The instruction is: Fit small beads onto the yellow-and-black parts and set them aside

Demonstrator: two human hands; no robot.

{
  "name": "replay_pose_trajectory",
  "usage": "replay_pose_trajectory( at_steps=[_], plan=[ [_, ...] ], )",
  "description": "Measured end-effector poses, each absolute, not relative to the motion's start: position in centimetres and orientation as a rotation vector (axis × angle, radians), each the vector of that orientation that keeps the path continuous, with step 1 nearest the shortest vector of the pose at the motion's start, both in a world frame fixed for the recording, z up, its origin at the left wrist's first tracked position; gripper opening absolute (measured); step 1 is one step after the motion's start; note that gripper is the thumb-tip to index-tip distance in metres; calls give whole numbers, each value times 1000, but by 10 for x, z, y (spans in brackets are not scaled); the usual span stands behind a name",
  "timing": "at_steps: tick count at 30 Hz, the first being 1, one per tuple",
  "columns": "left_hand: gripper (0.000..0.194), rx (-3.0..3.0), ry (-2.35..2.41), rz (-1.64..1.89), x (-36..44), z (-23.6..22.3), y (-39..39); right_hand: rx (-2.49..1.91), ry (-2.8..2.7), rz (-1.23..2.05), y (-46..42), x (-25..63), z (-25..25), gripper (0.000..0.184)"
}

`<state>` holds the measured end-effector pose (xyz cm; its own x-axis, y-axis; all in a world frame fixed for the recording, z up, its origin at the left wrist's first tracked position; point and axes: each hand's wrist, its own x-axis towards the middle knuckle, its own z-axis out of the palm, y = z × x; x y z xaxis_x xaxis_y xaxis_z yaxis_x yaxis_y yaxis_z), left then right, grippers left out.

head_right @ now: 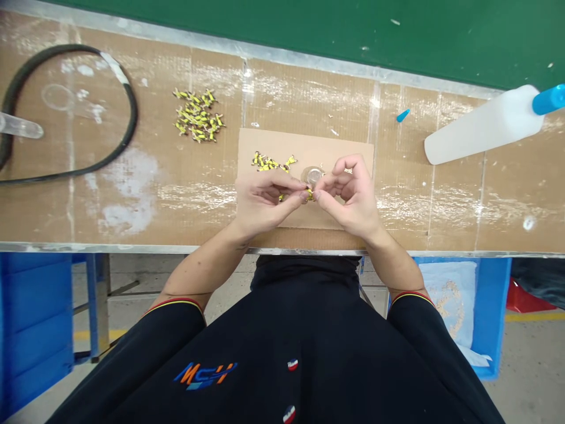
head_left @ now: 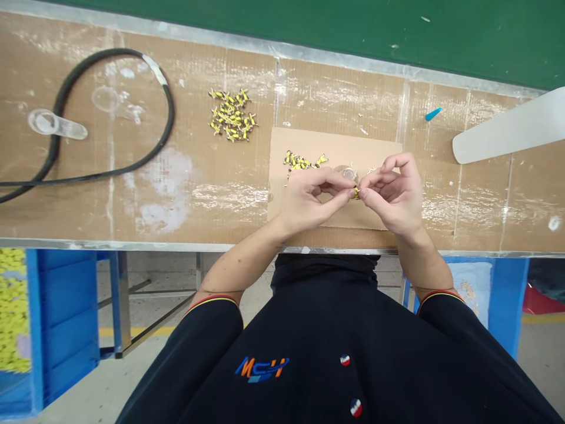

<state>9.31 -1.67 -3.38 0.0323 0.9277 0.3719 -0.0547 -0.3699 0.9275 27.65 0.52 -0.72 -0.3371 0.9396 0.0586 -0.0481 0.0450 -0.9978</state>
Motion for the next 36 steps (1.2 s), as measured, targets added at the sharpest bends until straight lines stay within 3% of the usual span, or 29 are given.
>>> replay_pose_trajectory(
  at_steps=[6,22,30,36],
  plan=[
    [2,1620,884,1560,93,-31,-15,-953,-1444,1470,9,275,-6,57],
    [9,1837,974,1650,96,-28,-15,-1004,-1451,1239,0,270,-9,48],
    [4,1610,931,1629,98,-33,-17,-935,-1429,1380,4,271,-6,47],
    [4,1665,946,1606,97,-34,-18,-966,-1391,1472,8,272,-10,59]
  ],
)
